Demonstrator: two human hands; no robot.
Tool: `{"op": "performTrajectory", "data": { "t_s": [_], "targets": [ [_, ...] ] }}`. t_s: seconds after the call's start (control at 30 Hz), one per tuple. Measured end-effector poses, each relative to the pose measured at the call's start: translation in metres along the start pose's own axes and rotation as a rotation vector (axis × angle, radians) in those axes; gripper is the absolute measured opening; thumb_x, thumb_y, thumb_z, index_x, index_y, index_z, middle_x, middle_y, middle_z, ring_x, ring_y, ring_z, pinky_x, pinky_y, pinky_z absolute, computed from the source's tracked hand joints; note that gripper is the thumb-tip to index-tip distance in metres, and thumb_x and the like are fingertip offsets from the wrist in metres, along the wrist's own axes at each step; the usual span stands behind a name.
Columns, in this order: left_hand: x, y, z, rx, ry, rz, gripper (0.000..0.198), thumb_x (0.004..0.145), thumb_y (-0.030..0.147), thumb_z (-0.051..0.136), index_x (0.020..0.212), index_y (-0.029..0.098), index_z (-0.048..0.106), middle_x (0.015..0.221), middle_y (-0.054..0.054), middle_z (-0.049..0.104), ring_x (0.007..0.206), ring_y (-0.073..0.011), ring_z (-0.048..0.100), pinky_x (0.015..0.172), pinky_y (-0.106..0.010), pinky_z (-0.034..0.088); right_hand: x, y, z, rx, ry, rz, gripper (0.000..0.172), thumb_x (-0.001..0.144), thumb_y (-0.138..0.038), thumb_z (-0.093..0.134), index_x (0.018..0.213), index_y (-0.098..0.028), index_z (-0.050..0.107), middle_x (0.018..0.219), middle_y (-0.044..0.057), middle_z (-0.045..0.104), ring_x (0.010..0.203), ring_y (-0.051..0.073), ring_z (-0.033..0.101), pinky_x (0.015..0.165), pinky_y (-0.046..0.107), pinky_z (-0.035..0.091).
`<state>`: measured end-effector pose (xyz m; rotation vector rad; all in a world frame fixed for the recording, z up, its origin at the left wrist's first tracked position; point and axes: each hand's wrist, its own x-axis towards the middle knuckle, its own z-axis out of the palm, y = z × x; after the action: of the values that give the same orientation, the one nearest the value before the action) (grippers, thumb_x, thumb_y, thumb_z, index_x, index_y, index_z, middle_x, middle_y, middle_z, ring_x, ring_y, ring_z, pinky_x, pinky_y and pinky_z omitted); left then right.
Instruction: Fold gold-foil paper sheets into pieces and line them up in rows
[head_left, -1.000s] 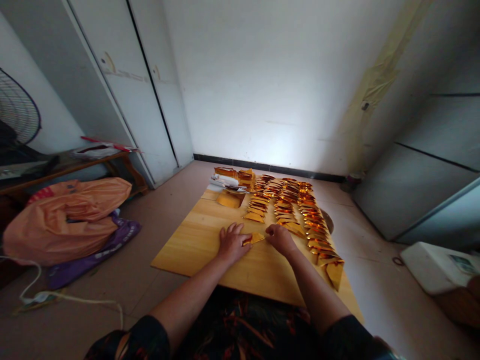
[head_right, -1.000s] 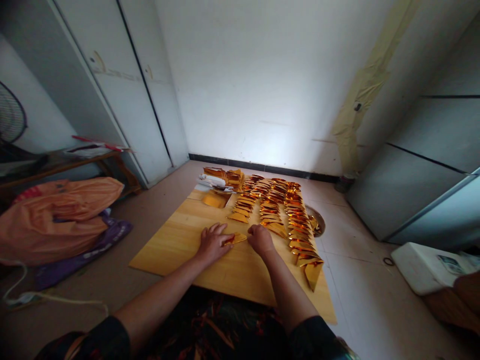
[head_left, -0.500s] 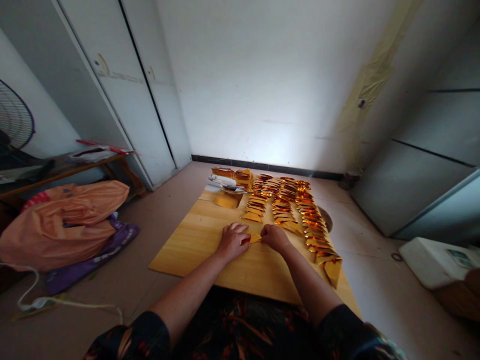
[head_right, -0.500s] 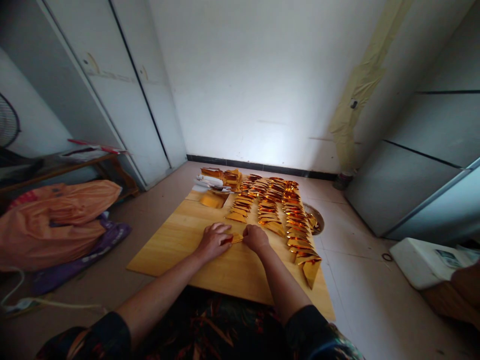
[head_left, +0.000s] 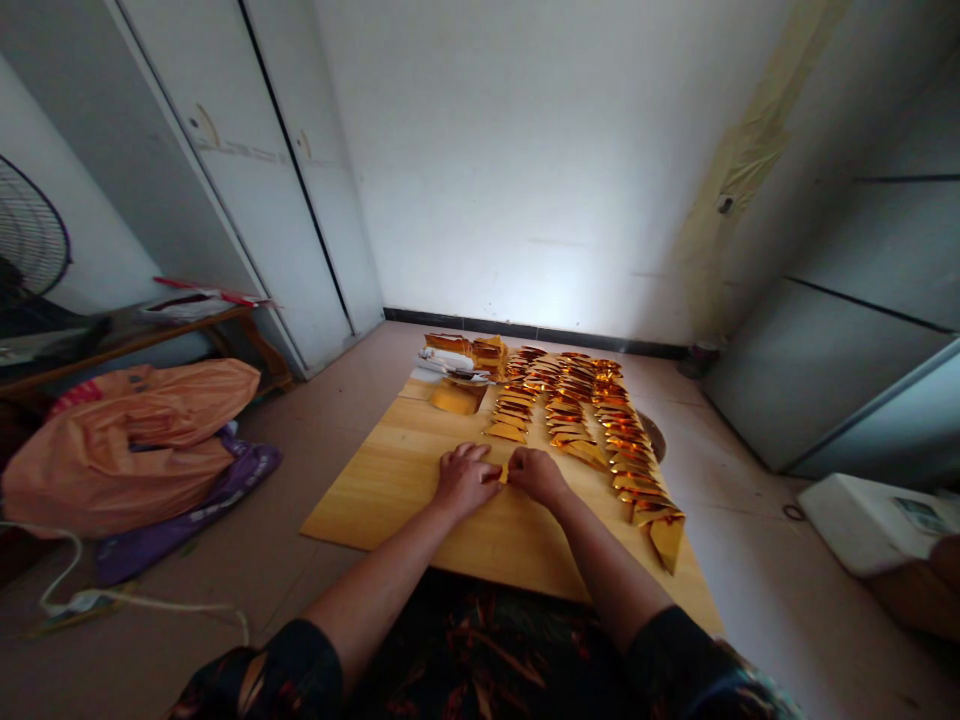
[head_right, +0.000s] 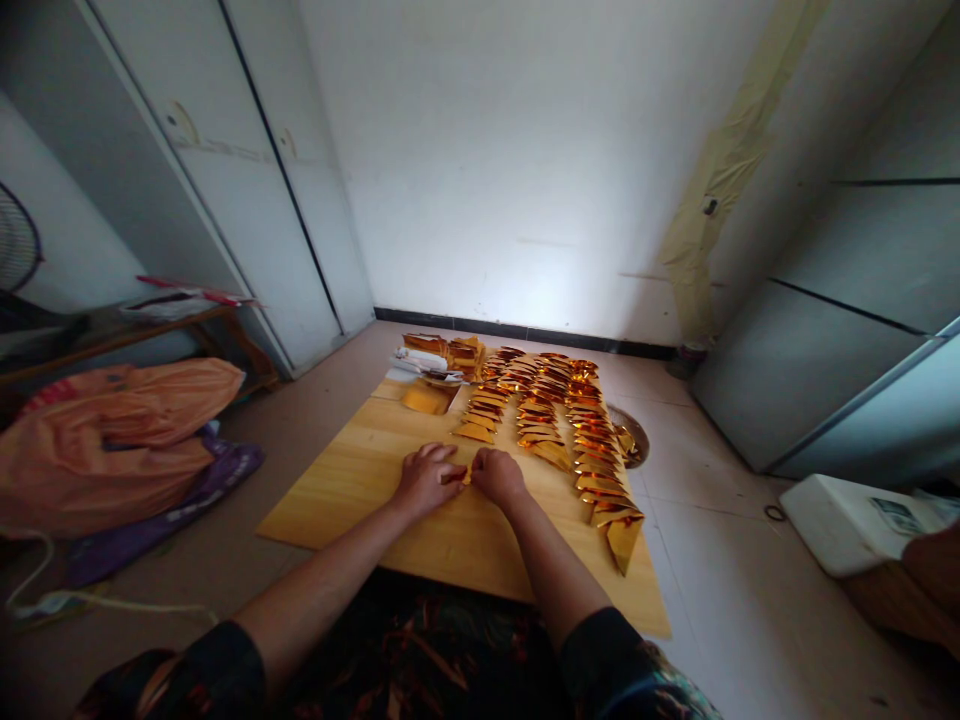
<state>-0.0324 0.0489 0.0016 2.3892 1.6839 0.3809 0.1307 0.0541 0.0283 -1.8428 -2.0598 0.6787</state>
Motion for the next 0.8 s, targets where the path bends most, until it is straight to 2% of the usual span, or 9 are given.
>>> {"op": "performTrajectory", "data": {
  "t_s": [0.17,0.33,0.43,0.5,0.67,0.73,0.8],
  "targets": [
    [-0.001,-0.005,-0.003,-0.003,-0.074,-0.04,0.027,0.078,0.048,0.062,0.104,0.045,0.069,0.142,0.004,0.048,0.133,-0.029,0.034,0.106,-0.052,0.026,-0.002,0.001,-0.005,-0.137,-0.081,-0.017,0.017,0.077,-0.01,0.053,0.083,-0.019,0.067,0.086,0.003,0.069,0.079,0.013,0.058,0.065,0.02,0.035],
    [-0.001,-0.012,-0.008,-0.018,-0.177,-0.028,0.032,0.085,0.04,0.051,0.114,0.049,0.062,0.149,0.005,0.037,0.138,-0.0319,0.027,0.107,-0.06,0.018,-0.002,0.001,-0.01,-0.153,-0.113,-0.017,0.019,0.078,-0.008,0.051,0.082,-0.019,0.066,0.087,0.003,0.069,0.079,0.013,0.059,0.066,0.02,0.035],
    [0.0,-0.013,-0.012,-0.017,-0.252,-0.021,0.037,0.086,0.037,0.049,0.12,0.049,0.058,0.153,0.004,0.031,0.141,-0.0327,0.021,0.108,-0.062,0.014,-0.001,-0.003,-0.011,-0.166,-0.126,0.003,0.016,0.079,-0.012,0.052,0.083,-0.018,0.066,0.088,0.004,0.07,0.08,0.014,0.06,0.064,0.021,0.036],
    [0.001,-0.014,-0.016,-0.014,-0.301,-0.018,0.041,0.085,0.035,0.048,0.123,0.049,0.055,0.154,0.004,0.027,0.142,-0.0332,0.018,0.108,-0.063,0.011,-0.002,-0.007,-0.01,-0.188,-0.126,0.026,0.013,0.08,-0.021,0.056,0.087,-0.018,0.066,0.09,0.007,0.07,0.082,0.017,0.061,0.064,0.022,0.037],
    [0.002,-0.013,-0.019,-0.005,-0.338,-0.011,0.045,0.085,0.03,0.048,0.125,0.049,0.053,0.155,0.004,0.024,0.143,-0.033,0.016,0.108,-0.064,0.01,-0.003,-0.017,0.001,-0.284,-0.093,0.114,0.044,0.077,-0.051,0.059,0.103,-0.016,0.063,0.104,0.015,0.067,0.094,0.026,0.064,0.071,0.029,0.044],
    [0.002,-0.013,-0.019,-0.007,-0.336,-0.017,0.045,0.085,0.031,0.048,0.125,0.049,0.053,0.155,0.004,0.024,0.143,-0.0326,0.016,0.108,-0.064,0.011,-0.004,-0.02,0.006,-0.302,-0.07,0.135,0.054,0.074,-0.055,0.061,0.109,-0.015,0.061,0.108,0.017,0.065,0.097,0.028,0.063,0.073,0.032,0.046],
    [0.002,-0.014,-0.018,-0.008,-0.331,-0.02,0.044,0.084,0.031,0.049,0.125,0.048,0.053,0.155,0.003,0.023,0.143,-0.0323,0.016,0.109,-0.063,0.011,-0.004,-0.021,0.009,-0.308,-0.053,0.147,0.057,0.073,-0.055,0.063,0.112,-0.015,0.059,0.111,0.017,0.064,0.099,0.028,0.063,0.075,0.033,0.046]
  ]
}}
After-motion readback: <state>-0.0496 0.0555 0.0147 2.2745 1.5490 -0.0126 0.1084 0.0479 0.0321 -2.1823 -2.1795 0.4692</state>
